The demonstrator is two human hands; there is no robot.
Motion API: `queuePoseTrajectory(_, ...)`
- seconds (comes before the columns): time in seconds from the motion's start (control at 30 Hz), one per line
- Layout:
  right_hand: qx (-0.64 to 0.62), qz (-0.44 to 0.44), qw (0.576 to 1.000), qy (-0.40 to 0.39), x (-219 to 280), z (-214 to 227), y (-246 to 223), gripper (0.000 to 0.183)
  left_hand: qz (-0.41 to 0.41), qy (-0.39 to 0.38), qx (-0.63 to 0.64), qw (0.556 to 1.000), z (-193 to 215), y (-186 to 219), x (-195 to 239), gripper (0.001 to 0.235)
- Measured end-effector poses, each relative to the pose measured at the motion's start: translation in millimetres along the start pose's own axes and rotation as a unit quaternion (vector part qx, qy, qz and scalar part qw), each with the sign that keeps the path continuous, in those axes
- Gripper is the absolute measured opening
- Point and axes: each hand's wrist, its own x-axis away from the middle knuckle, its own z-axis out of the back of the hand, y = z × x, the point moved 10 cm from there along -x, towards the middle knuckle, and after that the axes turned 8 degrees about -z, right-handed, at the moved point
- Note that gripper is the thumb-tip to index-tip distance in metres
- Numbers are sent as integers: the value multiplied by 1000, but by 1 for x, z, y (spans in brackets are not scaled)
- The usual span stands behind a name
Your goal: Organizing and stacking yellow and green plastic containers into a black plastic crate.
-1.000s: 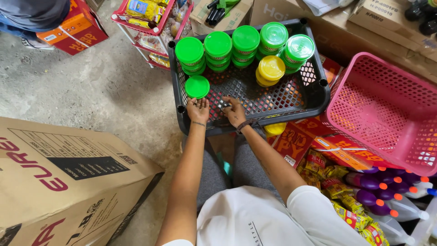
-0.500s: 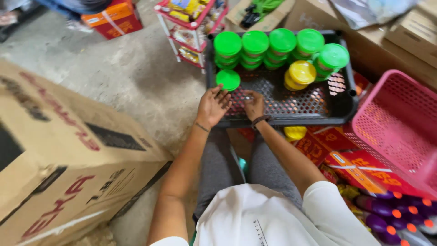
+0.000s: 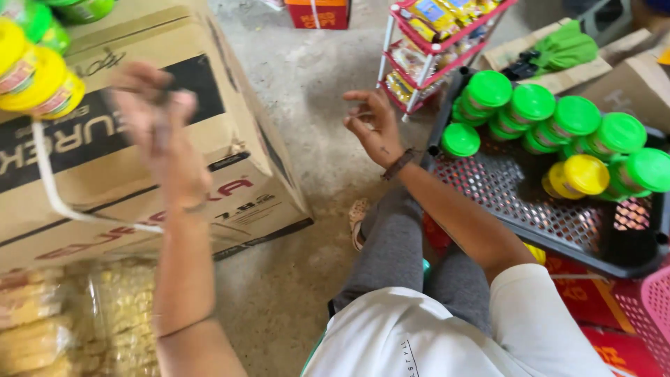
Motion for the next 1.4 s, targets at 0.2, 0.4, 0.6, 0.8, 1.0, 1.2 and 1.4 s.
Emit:
queuePoseTrajectory(0.2,30,62,991,-116,-3,-97,-63,36,-27,136,-46,989,278,-135,-119,62)
queuePoseTrajectory(0.4,-34,18,988,-153,10,-121,-47,36,-87,11,-204,975,290,-134,-133,114)
queuePoseTrajectory(0.6,-4,2,990,-143,7,-112,-44,33,-139,-18,-307,942,303,-142,-126,111)
queuePoseTrajectory(0.8,-28,6,986,-164,3,-129,-61,32,-94,-4,-251,963,264,-111,-105,125)
queuePoseTrajectory(1.0,-56,48,977,-200,0,-158,-95,37,-42,-28,-210,976,209,-95,-76,120)
queuePoseTrajectory(1.2,-63,154,962,-218,-17,-165,-155,54,-36,-56,-204,977,124,-49,-40,112)
queuePoseTrajectory(1.4,-37,205,951,-230,-29,-198,-175,111,21,-88,-48,995,23,-8,-8,100)
